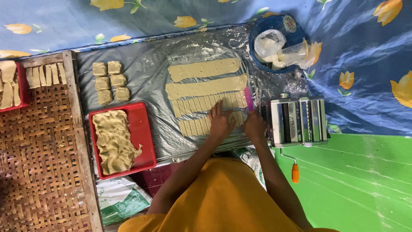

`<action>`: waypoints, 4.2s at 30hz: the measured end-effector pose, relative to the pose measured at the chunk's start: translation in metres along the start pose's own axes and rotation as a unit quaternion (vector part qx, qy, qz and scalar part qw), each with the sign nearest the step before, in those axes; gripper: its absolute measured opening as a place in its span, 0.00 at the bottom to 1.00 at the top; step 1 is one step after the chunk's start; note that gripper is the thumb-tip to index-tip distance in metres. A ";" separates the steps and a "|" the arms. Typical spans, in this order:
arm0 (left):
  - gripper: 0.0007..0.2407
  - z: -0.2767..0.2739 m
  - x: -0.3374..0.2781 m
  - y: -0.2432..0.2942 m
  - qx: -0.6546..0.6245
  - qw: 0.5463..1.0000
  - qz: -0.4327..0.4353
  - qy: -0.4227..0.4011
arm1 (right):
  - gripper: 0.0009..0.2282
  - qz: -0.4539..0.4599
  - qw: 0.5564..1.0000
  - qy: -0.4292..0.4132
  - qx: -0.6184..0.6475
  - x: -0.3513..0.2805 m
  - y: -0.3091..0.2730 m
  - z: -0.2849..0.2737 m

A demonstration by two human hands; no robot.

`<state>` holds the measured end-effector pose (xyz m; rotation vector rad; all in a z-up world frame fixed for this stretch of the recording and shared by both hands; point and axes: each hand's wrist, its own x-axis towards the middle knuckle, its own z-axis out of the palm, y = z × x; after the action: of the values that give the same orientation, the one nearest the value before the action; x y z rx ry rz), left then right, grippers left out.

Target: Cutting sheets of prepared dough into small rectangles and placing them into a tray.

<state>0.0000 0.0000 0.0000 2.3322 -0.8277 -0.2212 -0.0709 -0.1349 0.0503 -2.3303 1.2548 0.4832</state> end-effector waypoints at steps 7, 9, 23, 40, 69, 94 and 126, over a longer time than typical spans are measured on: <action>0.15 -0.008 -0.005 0.006 -0.006 1.000 0.002 0.006 | 0.20 0.003 0.999 0.006 0.042 0.006 0.008 0.011; 0.15 -0.009 -0.006 0.006 -0.021 1.000 0.000 0.009 | 0.21 0.007 0.998 0.011 0.054 -0.005 -0.003 0.001; 0.14 -0.015 -0.007 0.003 -0.019 1.000 0.006 0.000 | 0.18 -0.014 0.998 0.045 0.049 0.017 0.012 0.025; 0.14 -0.017 0.008 0.019 -0.041 0.999 0.005 -0.011 | 0.18 -0.060 0.987 0.088 0.122 -0.021 0.017 0.018; 0.07 0.081 0.090 0.041 0.116 0.975 0.163 0.093 | 0.14 -0.205 0.872 0.186 0.403 -0.069 0.097 -0.059; 0.06 -0.062 0.030 0.081 -0.574 0.762 -0.247 0.169 | 0.15 -0.142 0.818 0.103 0.548 -0.045 0.093 -0.072; 0.07 -0.060 -0.046 0.028 -0.545 0.793 -0.270 -0.020 | 0.16 -0.078 0.984 0.024 0.156 -0.011 0.056 0.018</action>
<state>-0.0293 0.0434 0.0615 1.3591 0.0654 -0.7625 -0.1256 -0.1452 0.0284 -2.1603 1.0698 0.1644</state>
